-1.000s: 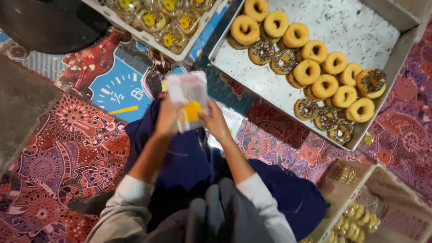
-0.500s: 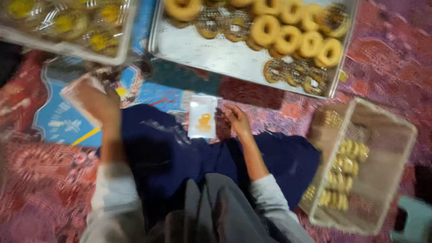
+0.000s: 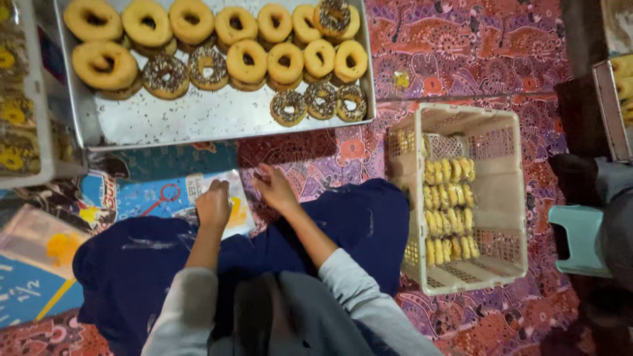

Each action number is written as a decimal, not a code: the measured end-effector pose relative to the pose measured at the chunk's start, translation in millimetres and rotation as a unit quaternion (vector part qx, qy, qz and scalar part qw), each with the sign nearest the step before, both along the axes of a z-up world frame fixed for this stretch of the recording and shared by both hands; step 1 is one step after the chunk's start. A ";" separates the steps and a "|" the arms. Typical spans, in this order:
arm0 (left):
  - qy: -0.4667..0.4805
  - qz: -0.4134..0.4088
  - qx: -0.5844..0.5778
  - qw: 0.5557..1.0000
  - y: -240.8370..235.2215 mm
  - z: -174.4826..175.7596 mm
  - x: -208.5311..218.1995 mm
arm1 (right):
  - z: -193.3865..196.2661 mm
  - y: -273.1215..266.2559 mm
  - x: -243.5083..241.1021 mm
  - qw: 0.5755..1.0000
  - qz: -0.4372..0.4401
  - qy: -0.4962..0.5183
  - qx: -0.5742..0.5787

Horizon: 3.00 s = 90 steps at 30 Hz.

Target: The person sits on a patterned mat and repeatedly picks donuts from a metal tray, places them into small plastic bags, and sets the filled bags into a white basket. The person handles both plain and chocolate-sprinkled donuts.

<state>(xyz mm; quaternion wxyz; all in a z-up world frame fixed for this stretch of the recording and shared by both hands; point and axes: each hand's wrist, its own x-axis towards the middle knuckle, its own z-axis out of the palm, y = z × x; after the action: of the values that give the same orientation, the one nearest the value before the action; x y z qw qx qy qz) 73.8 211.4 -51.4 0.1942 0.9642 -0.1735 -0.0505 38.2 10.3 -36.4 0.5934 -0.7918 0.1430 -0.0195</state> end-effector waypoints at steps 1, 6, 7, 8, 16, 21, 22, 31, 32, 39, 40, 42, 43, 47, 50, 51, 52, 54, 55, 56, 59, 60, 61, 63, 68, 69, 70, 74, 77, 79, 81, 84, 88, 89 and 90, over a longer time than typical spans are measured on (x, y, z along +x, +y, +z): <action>-0.016 -0.010 0.012 1.000 -2.0 11.0 -4.6 | 3.4 3.7 9.3 0.996 0.030 0.065 -0.050; -0.169 0.091 -0.236 0.953 0.9 75.8 -21.8 | 36.3 19.6 22.0 0.988 0.150 -0.030 -0.030; -0.210 0.117 -0.278 0.930 2.7 84.6 -14.2 | 46.8 19.3 25.8 0.988 0.152 -0.036 -0.021; -0.050 0.163 -0.308 0.936 6.3 90.9 -13.2 | 58.3 18.9 18.9 0.987 0.157 -0.032 -0.009; 0.045 0.069 -0.487 0.870 5.6 129.5 -16.7 | 187.1 23.7 -5.5 0.955 0.200 -0.165 -0.147; -0.022 0.216 -0.515 0.829 -23.4 183.2 -13.8 | 249.9 33.5 -28.8 0.934 0.067 -0.316 -0.152; -0.048 0.205 -0.530 0.821 -30.0 192.6 -23.0 | 252.7 34.0 -33.6 0.935 0.082 -0.282 -0.199; 0.180 0.203 -0.860 0.432 -48.5 211.6 -0.8 | 243.9 22.7 5.7 0.918 0.212 -0.267 -0.202; 0.203 0.185 -0.866 0.417 -36.8 206.1 19.8 | 246.3 21.4 15.1 0.917 0.251 -0.274 -0.145; 0.171 0.187 -0.923 0.290 21.9 191.7 59.0 | 226.1 -22.8 180.2 0.879 -0.029 -0.165 -0.447; 0.181 0.172 -0.934 0.256 25.7 192.9 60.7 | 218.4 -24.7 201.4 0.886 -0.022 -0.092 -0.454; 0.200 0.141 -0.951 0.187 30.3 194.3 64.1 | 211.9 -26.4 225.8 0.885 -0.006 0.056 -0.461; 0.200 0.155 -0.950 0.183 31.7 193.6 66.0 | 210.9 -24.5 223.8 0.903 -0.013 0.024 -0.429; 0.201 0.186 -0.953 0.129 33.7 182.6 73.8 | 237.4 -11.3 156.1 0.992 -0.025 -0.104 0.067; 0.186 0.174 -0.961 0.111 23.3 176.0 73.2 | 249.7 5.0 60.3 0.902 0.064 -0.200 0.377; 0.177 0.168 -0.963 0.111 18.6 174.8 70.5 | 249.9 14.2 30.6 0.857 0.088 -0.227 0.455; 0.161 0.154 -0.966 0.134 12.0 174.9 68.4 | 247.5 25.1 17.4 0.856 0.084 -0.237 0.452; 0.128 0.125 -0.968 0.176 -0.6 177.9 61.5 | 242.3 47.7 -1.9 0.911 0.072 -0.247 0.324; 0.137 0.131 -0.962 0.194 -8.5 181.1 56.8 | 241.1 58.6 -7.6 0.949 0.062 -0.241 0.194; 0.143 0.135 -0.957 0.214 -13.2 185.4 52.4 | 241.8 65.8 -10.7 0.964 0.051 -0.235 0.114; 0.154 0.144 -0.926 0.312 -23.4 204.6 36.5 | 250.6 80.1 0.0 0.974 0.027 -0.214 -0.072; 0.159 0.153 -0.910 0.351 -24.4 210.1 26.9 | 253.7 81.3 1.4 0.975 0.019 -0.202 -0.095; 0.176 0.157 -0.893 0.383 -31.4 215.5 13.9 | 256.3 81.5 1.6 0.975 0.011 -0.190 -0.118; 0.216 0.160 -0.852 0.449 -51.2 229.6 -16.6 | 259.8 81.7 5.4 0.982 0.020 -0.167 -0.089; -0.268 -0.030 -0.383 0.884 16.3 243.7 -64.4 | 251.0 73.9 -0.5 0.965 0.132 -0.225 -0.031; -0.290 -0.097 -0.265 0.914 35.5 242.4 -62.9 | 248.3 75.7 -2.0 0.964 0.177 -0.198 0.011; -0.302 -0.092 -0.261 0.912 50.3 239.6 -67.0 | 245.1 83.0 -8.0 0.957 0.227 -0.167 0.064; -0.298 0.013 -0.312 0.902 87.0 225.9 -99.6 | 246.5 105.5 -22.9 0.949 0.308 -0.019 -0.059; -0.158 0.196 -0.392 0.885 111.3 219.3 -140.9 | 259.6 134.2 -39.2 0.921 0.357 -0.071 -0.139; -0.057 0.279 -0.486 0.826 127.6 216.6 -155.6 | 269.0 154.1 -46.6 0.947 0.283 -0.092 -0.119; 0.019 0.303 -0.620 0.724 137.6 211.0 -159.8 | 271.9 171.1 -58.4 0.906 0.378 -0.124 -0.146; 0.031 0.313 -0.638 0.703 145.6 203.0 -152.5 | 263.4 187.4 -65.0 0.870 0.423 -0.122 -0.219; -0.023 0.342 -0.544 0.766 145.5 200.4 -159.7 | 244.5 191.5 -59.4 0.844 0.369 -0.346 -0.178; -0.039 0.337 -0.516 0.786 144.1 199.9 -163.8 | 239.8 192.6 -61.2 0.838 0.378 -0.353 -0.171; -0.057 0.327 -0.488 0.807 143.8 199.9 -160.9 | 236.6 194.9 -55.9 0.833 0.382 -0.365 -0.166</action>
<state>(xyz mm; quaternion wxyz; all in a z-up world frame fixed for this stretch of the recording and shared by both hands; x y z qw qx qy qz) -87.1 355.2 148.5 0.6342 0.7429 0.1394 0.1628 -17.7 205.2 200.2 0.4220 -0.8056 -0.4032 -0.1017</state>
